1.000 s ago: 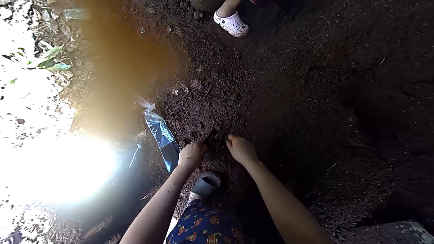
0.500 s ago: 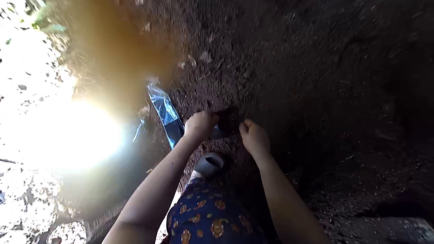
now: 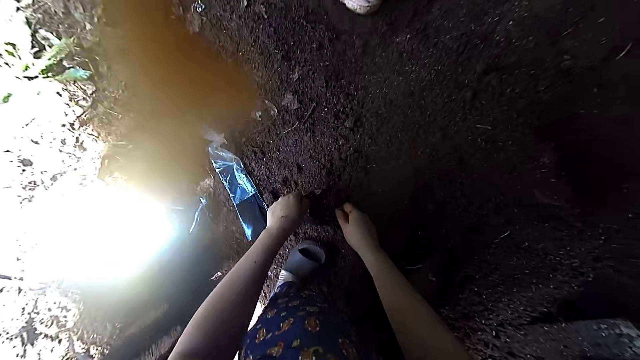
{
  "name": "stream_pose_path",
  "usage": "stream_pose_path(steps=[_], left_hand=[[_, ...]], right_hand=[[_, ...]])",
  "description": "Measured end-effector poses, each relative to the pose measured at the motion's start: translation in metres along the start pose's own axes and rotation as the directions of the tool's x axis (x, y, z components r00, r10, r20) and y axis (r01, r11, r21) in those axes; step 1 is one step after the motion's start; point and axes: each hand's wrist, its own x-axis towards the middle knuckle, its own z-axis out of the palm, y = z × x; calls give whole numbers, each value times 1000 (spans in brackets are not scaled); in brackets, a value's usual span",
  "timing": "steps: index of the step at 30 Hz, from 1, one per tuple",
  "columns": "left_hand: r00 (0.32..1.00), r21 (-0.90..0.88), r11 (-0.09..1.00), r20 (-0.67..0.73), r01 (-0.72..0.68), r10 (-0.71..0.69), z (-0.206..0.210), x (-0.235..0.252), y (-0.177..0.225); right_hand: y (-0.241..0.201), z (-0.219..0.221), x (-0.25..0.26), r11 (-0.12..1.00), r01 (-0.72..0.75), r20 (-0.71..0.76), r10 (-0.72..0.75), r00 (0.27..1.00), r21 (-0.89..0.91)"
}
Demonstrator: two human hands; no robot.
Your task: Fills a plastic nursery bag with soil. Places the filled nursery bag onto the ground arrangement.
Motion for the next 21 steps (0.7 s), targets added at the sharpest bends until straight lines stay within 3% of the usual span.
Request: stream_pose_path(steps=[3, 4, 6, 8, 10, 12, 14, 15, 18, 21], left_hand=[[999, -165, 985, -16, 46, -50, 11, -7, -13], [997, -237, 969, -15, 71, -77, 18, -11, -19], [991, -303, 944, 47, 134, -126, 26, -15, -23], [980, -287, 942, 143, 173, -137, 32, -16, -24], [983, -272, 954, 163, 129, -86, 31, -16, -22], [991, -271, 962, 135, 45, -8, 26, -20, -21], [995, -275, 961, 99, -4, 33, 23, -21, -23], [996, -289, 957, 82, -12, 37, 24, -21, -24], [997, -308, 951, 67, -5, 26, 29, -21, -22], [996, -297, 955, 86, -10, 37, 29, -25, -10]], right_hand=[[10, 4, -14, 964, 258, -215, -266, 940, -66], [15, 9, -17, 934, 341, -216, -357, 909, -105], [12, 13, -18, 897, 406, -84, -424, 902, -175], [6, 15, -19, 895, 393, 96, -381, 920, -213], [2, 18, -19, 888, 382, 169, -348, 922, -257], [4, 24, -26, 859, 413, 41, -421, 906, -302], [10, 29, -30, 779, 491, -191, -590, 784, -390], [11, 29, -33, 754, 511, -205, -623, 755, -412], [10, 27, -39, 819, 447, 52, -461, 886, -359], [9, 26, -31, 874, 365, 237, -299, 924, -321]])
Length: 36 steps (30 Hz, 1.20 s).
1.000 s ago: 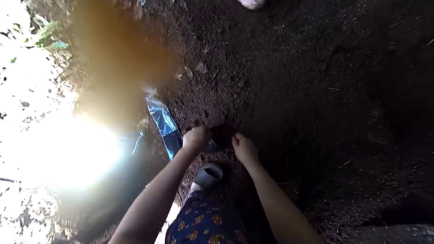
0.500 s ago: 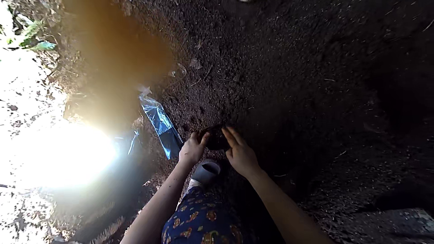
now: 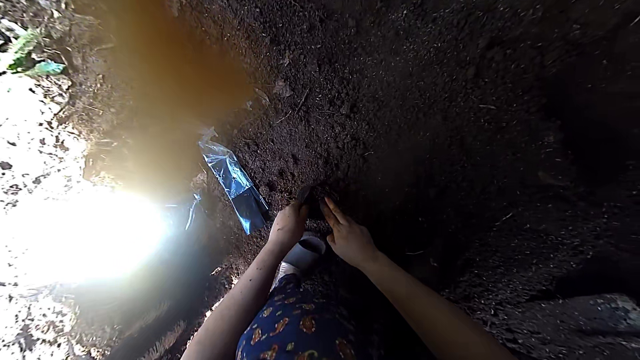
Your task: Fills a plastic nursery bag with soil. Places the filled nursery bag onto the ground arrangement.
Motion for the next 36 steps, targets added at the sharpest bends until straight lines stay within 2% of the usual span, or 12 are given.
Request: stream_pose_path(steps=[8, 10, 12, 14, 15, 18, 20, 24, 27, 30, 33, 36], left_hand=[[999, 37, 999, -31, -21, 22, 10, 7, -3], [999, 65, 998, -35, -13, 15, 7, 10, -1], [999, 99, 995, -52, -1, 6, -2, 11, 2], [997, 80, 997, -74, 18, -12, -9, 10, 2], [995, 46, 998, -92, 38, -34, -9, 9, -1], [982, -14, 988, -103, 156, -157, -8, 20, -1], [972, -12, 974, -60, 225, -225, -6, 29, 7], [959, -46, 963, -97, 264, -267, 5, 41, 9], [955, -18, 960, -101, 280, -280, 4, 36, 11], [965, -66, 971, -113, 229, -235, -2, 25, 16], [967, -180, 970, -165, 164, -194, -4, 9, 11], [969, -197, 977, -212, 82, -124, -4, 5, 10]], right_hand=[[-9, -3, 19, 998, -33, 175, 42, 984, -55], [-5, -19, 19, 1000, 0, 192, -4, 981, 22], [0, -40, 17, 976, 17, 88, -37, 995, 218], [3, -45, 13, 909, -15, -152, 86, 985, 417], [2, -45, 12, 887, -99, -186, 202, 962, 452], [7, -40, 24, 835, -339, 42, 357, 933, 433], [8, -37, 32, 863, -295, 90, 283, 955, 411], [-1, -28, 35, 915, -208, -56, 241, 969, 345], [3, -29, 33, 893, -180, -56, 221, 974, 412], [52, -65, 28, 861, -122, -204, 251, 946, 494], [134, -73, 27, 890, -253, -376, 398, 837, 380], [191, -47, 37, 878, -377, -206, 444, 872, 295]])
